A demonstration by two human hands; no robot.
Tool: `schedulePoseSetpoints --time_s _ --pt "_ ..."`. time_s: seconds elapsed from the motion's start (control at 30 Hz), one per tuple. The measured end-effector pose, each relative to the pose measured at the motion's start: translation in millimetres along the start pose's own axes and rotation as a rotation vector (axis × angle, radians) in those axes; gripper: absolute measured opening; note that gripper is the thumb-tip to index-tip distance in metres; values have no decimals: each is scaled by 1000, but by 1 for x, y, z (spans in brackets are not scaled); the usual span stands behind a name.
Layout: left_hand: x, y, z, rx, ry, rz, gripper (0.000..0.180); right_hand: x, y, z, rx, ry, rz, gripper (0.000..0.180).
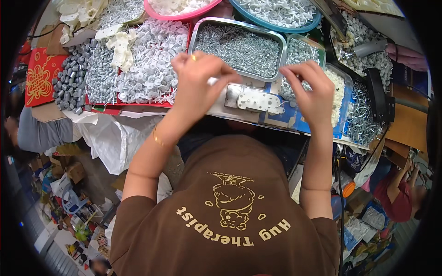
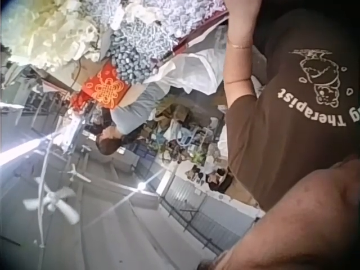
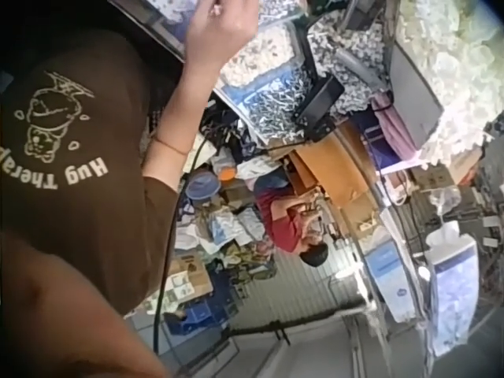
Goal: Assembling small metal pins into white plastic housings at a factory workbench and using a pneumatic tool.
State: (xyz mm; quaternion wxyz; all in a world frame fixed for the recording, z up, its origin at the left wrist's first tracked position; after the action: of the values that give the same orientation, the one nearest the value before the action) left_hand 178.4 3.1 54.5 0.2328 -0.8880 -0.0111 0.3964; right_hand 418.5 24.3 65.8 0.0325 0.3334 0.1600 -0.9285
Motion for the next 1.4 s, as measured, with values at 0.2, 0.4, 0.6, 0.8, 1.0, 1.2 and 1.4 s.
schedulePoseSetpoints --time_s 0.2,0.4,0.6,0.8,1.0,1.2,1.4 --pt "44 -23 41 142 -315 -10 12 47 -25 -36 -347 268 109 14" --pt "45 -19 46 -6 -179 4 15 45 -22 -34 -229 164 33 10" --pt "47 -21 45 -26 -161 -3 11 37 -23 -31 -174 186 0 8" --pt "31 -19 37 -15 -77 -34 10 -4 18 12 42 10 114 9" --pt "31 18 -35 260 47 191 14 -5 35 15 99 204 216 8" --pt "24 25 -41 271 -43 94 13 -47 -1 -16 89 83 -69 18" --pt "24 -29 10 222 -215 -57 8 -134 -82 -184 321 904 -572 74"
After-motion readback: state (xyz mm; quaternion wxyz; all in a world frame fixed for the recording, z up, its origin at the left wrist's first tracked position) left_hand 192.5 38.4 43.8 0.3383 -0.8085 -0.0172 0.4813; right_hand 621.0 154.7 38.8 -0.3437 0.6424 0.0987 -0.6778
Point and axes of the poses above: each hand's wrist, its own y-axis away from the middle knuckle, its own x-axis out of the palm, z = x × y, the point moved 2 cm from there along -y, towards the middle knuckle, and after that the axes turned 4 degrees about -z, right-handed, at the moved point
